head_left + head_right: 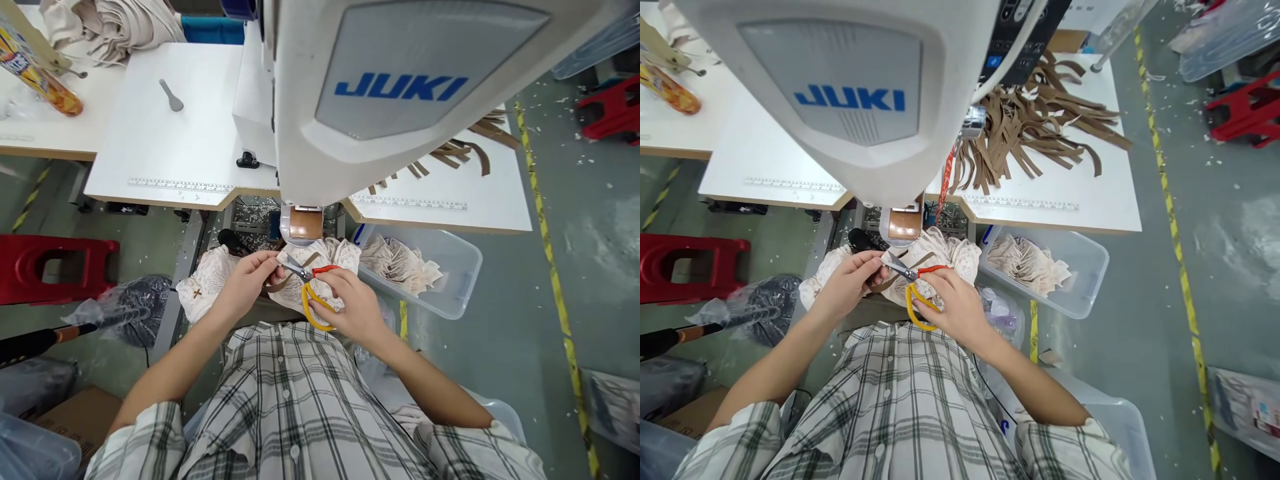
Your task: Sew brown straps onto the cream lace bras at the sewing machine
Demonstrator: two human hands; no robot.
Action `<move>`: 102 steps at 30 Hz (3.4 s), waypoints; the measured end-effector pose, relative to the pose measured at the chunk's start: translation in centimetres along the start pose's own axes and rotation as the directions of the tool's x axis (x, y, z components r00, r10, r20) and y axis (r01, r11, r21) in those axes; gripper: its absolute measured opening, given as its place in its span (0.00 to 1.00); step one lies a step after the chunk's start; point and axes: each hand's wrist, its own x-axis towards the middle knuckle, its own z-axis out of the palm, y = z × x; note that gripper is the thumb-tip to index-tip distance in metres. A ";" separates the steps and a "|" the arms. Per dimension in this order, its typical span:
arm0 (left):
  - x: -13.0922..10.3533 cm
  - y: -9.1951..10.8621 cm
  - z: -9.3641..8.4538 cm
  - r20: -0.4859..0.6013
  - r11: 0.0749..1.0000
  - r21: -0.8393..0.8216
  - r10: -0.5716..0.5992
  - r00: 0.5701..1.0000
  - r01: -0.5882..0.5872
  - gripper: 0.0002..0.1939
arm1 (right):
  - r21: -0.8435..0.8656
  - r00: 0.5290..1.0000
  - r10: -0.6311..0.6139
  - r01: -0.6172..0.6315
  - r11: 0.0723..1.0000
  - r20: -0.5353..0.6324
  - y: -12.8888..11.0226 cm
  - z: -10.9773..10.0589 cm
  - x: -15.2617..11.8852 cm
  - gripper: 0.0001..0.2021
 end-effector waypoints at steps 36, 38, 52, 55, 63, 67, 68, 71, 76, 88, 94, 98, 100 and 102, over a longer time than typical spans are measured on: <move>0.7 -0.2 -0.5 -0.069 0.996 0.088 0.012 0.998 -0.006 0.15 | 0.238 0.991 0.089 -0.110 0.965 0.099 1.0 1.5 0.6 0.17; 0.7 -0.2 -0.5 -0.100 0.994 0.105 0.041 0.994 -0.031 0.15 | 0.231 0.990 0.108 -0.126 0.965 0.088 1.3 1.2 0.0 0.16; 0.9 3.5 -3.5 0.134 0.664 0.724 0.130 0.982 -0.187 0.16 | -0.319 0.933 0.305 -0.352 0.880 -0.190 13.8 -8.7 8.2 0.19; 1.4 4.3 -4.0 0.200 0.626 0.756 0.057 0.978 -0.191 0.14 | -0.286 0.941 0.189 -0.270 0.919 -0.281 13.1 -9.4 9.8 0.17; 1.0 1.3 0.9 0.506 -0.057 0.835 0.472 0.722 -0.548 0.17 | 0.258 0.918 -0.008 -0.103 0.961 0.397 1.2 -1.5 2.8 0.26; -0.1 1.4 3.9 0.476 0.053 0.810 0.523 0.708 -0.584 0.18 | 0.462 0.957 0.048 -0.181 0.868 0.285 0.0 0.5 2.8 0.35; -0.2 1.7 4.3 0.417 0.157 0.801 0.546 0.727 -0.577 0.18 | 0.560 0.967 0.083 -0.207 0.802 0.239 0.0 0.4 3.1 0.34; -0.5 2.8 5.0 0.174 0.528 0.677 0.562 0.809 -0.513 0.15 | 0.684 0.961 0.256 -0.254 0.684 0.102 -0.2 -0.5 3.5 0.27; -0.5 3.0 5.5 0.054 0.707 0.552 0.500 0.865 -0.443 0.15 | 0.602 0.960 0.200 -0.278 0.748 0.195 -0.5 -1.6 3.1 0.28; 0.4 3.2 4.7 -0.033 0.532 0.784 0.552 0.833 -0.321 0.13 | 0.722 0.901 0.434 -0.288 0.629 -0.019 -0.5 -3.2 10.1 0.07; 1.5 3.1 3.3 0.165 0.098 0.942 0.694 0.701 -0.320 0.16 | 0.521 0.947 0.315 -0.237 0.820 -0.064 1.1 -3.7 13.4 0.05; 2.0 3.8 3.1 0.139 0.057 0.968 0.685 0.716 -0.243 0.17 | 0.406 0.970 0.231 -0.183 0.895 -0.072 1.6 -3.9 14.7 0.06; 2.2 4.2 3.0 0.134 0.041 0.973 0.694 0.707 -0.225 0.17 | 0.357 0.974 0.217 -0.179 0.917 -0.067 1.7 -4.0 15.2 0.05; 2.3 4.4 2.9 0.132 0.034 0.976 0.698 0.704 -0.216 0.16 | 0.304 0.976 0.209 -0.180 0.935 -0.066 1.8 -3.9 15.5 0.05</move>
